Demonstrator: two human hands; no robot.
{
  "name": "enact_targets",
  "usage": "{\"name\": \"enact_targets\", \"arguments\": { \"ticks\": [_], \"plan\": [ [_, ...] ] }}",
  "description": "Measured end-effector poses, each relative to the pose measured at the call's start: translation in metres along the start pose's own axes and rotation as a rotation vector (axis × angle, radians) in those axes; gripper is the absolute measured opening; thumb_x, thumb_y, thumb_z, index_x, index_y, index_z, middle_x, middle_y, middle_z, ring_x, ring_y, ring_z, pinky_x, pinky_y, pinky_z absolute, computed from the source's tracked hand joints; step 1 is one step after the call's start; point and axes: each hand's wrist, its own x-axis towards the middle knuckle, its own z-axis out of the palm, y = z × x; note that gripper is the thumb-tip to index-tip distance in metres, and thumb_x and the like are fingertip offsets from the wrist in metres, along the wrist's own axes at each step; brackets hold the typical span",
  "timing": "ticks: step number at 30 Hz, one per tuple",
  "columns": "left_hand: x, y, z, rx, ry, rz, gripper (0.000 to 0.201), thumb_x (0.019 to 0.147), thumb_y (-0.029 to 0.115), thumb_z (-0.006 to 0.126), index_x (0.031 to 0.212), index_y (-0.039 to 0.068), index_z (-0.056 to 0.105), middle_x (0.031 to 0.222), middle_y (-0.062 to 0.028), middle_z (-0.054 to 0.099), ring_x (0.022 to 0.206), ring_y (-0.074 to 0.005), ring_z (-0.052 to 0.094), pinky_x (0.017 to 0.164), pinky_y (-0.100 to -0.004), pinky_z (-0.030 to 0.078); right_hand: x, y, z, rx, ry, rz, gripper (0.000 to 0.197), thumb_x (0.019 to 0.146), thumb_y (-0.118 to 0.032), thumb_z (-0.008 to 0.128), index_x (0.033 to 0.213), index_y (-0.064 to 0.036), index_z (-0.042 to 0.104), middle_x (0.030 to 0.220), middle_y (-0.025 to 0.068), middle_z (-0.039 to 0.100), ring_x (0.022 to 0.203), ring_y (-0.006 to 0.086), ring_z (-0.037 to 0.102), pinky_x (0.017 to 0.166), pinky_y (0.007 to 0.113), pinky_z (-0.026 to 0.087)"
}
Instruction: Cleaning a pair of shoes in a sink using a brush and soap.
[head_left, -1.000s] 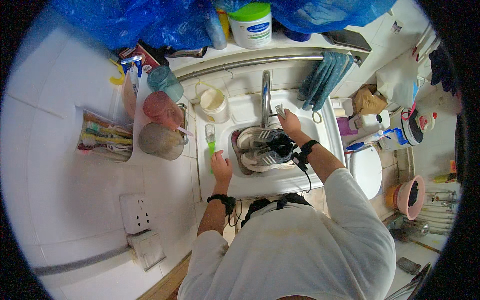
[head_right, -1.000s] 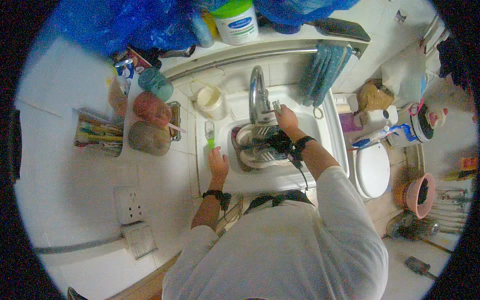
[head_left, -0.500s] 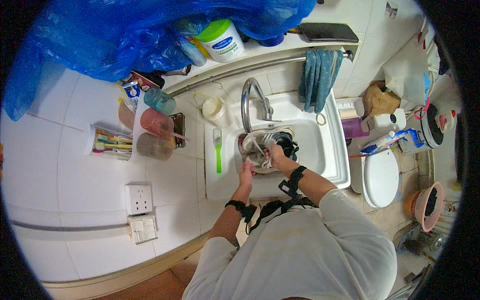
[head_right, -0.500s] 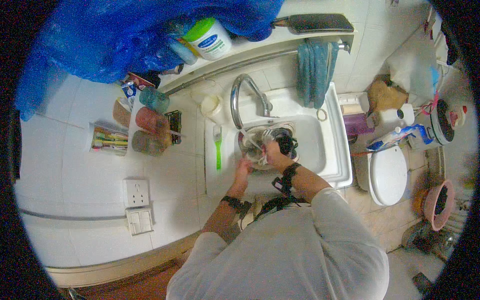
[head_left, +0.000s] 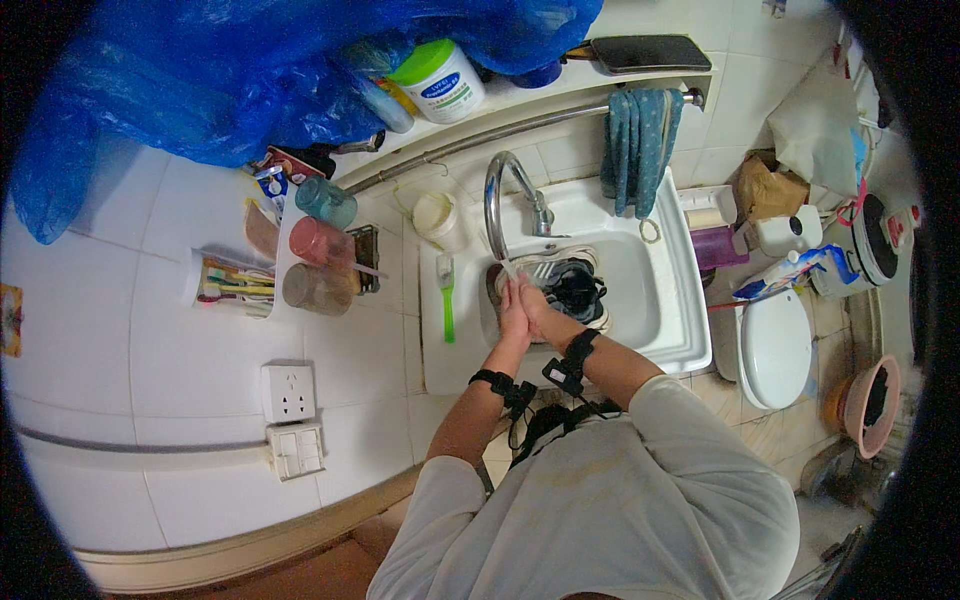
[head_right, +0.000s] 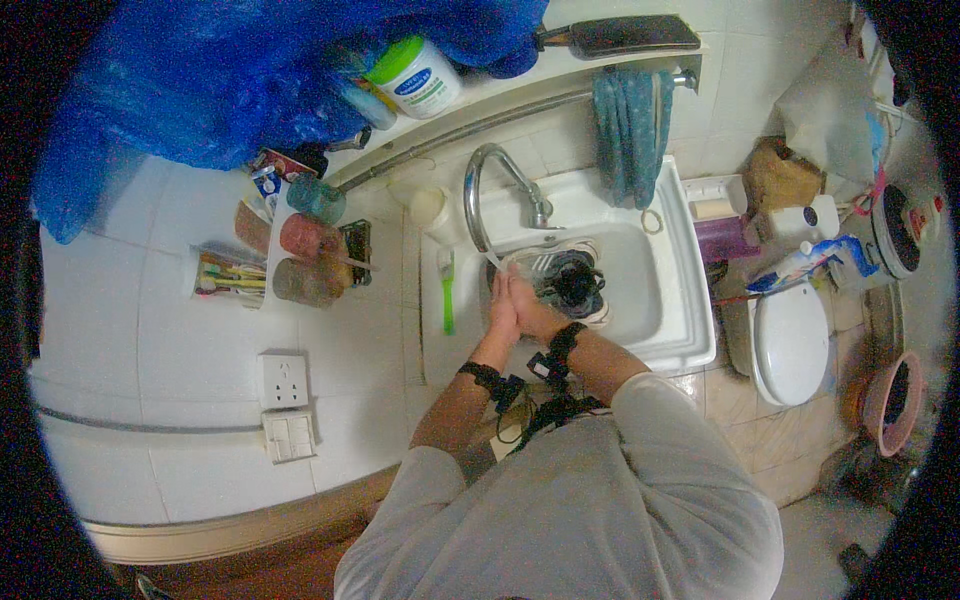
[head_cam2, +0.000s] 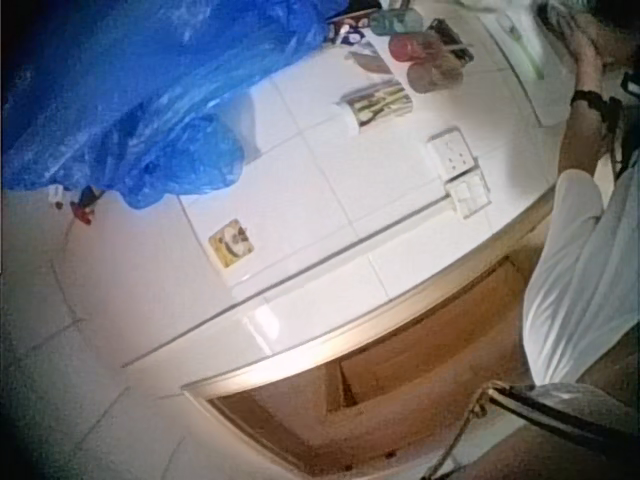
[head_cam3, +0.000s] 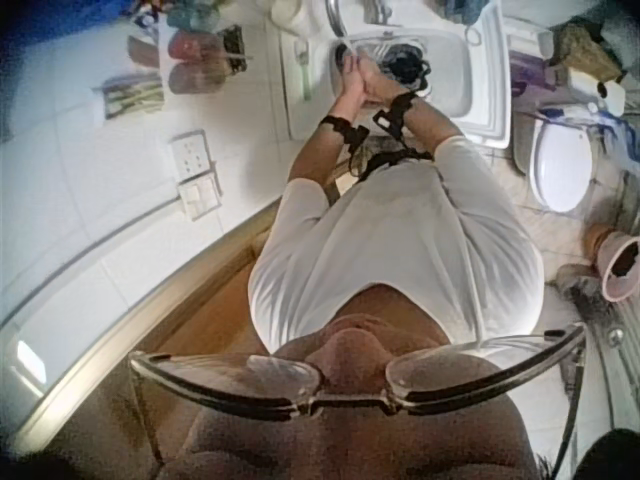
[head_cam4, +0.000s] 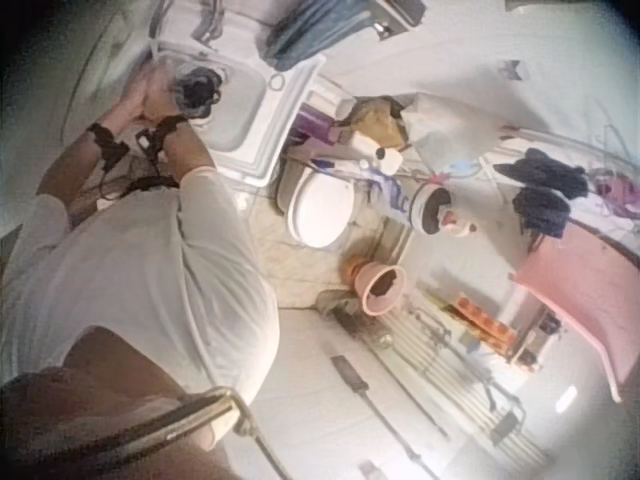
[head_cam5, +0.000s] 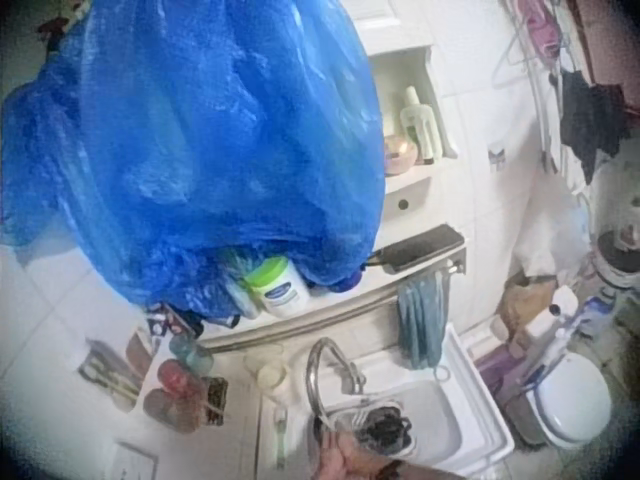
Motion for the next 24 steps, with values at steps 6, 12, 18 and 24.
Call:
{"name": "enact_targets", "arguments": {
  "ticks": [6, 12, 18, 24],
  "plan": [
    [0.029, -0.014, -0.027, 0.219, -0.237, 0.247, 0.04, 0.094, 0.028, 0.035, 0.128, 0.007, 0.039, 0.122, -0.0079, 0.046, 0.113, -0.0206, 0.043, 0.095, -0.0316, 0.034, 0.01, -0.01, 0.0, -0.008, 0.034, 0.1, 0.053, 0.093, -0.046, 0.027, 0.103, -0.0006, 0.051, 0.091, 0.0111, 0.054, 0.084, 0.0219, 0.051, 0.079, 0.038, 0.041],
    [0.013, 0.005, -0.008, 0.52, -0.07, 0.205, 0.031, 0.087, 0.025, 0.048, 0.109, 0.003, 0.053, 0.1, -0.0067, 0.058, 0.088, -0.0184, 0.054, 0.077, -0.0282, 0.041, 0.037, -0.006, -0.033, -0.351, 0.382, -0.538, 0.058, 0.092, -0.048, 0.025, 0.094, 0.0016, 0.054, 0.094, 0.0152, 0.056, 0.083, 0.0235, 0.054, 0.076, 0.04, 0.043],
    [0.023, 0.004, -0.019, 0.264, -0.201, 0.066, 0.045, 0.08, 0.029, 0.057, 0.112, -0.001, 0.05, 0.106, -0.011, 0.054, 0.095, -0.0204, 0.052, 0.078, -0.0312, 0.042, 0.005, 0.007, -0.011, -0.051, 0.144, -0.118, 0.058, 0.092, -0.048, 0.024, 0.093, 0.0016, 0.055, 0.096, 0.0158, 0.056, 0.085, 0.0248, 0.054, 0.076, 0.04, 0.043],
    [0.061, -0.033, -0.017, 0.133, -0.118, 0.072, 0.036, 0.08, 0.023, 0.052, 0.108, 0.001, 0.047, 0.103, -0.0107, 0.052, 0.09, -0.0229, 0.054, 0.077, -0.0342, 0.045, -0.011, -0.016, -0.013, -0.05, 0.07, -0.036, 0.058, 0.093, -0.047, 0.023, 0.092, 0.0016, 0.055, 0.097, 0.0165, 0.056, 0.086, 0.026, 0.054, 0.077, 0.041, 0.043]
  ]
}}
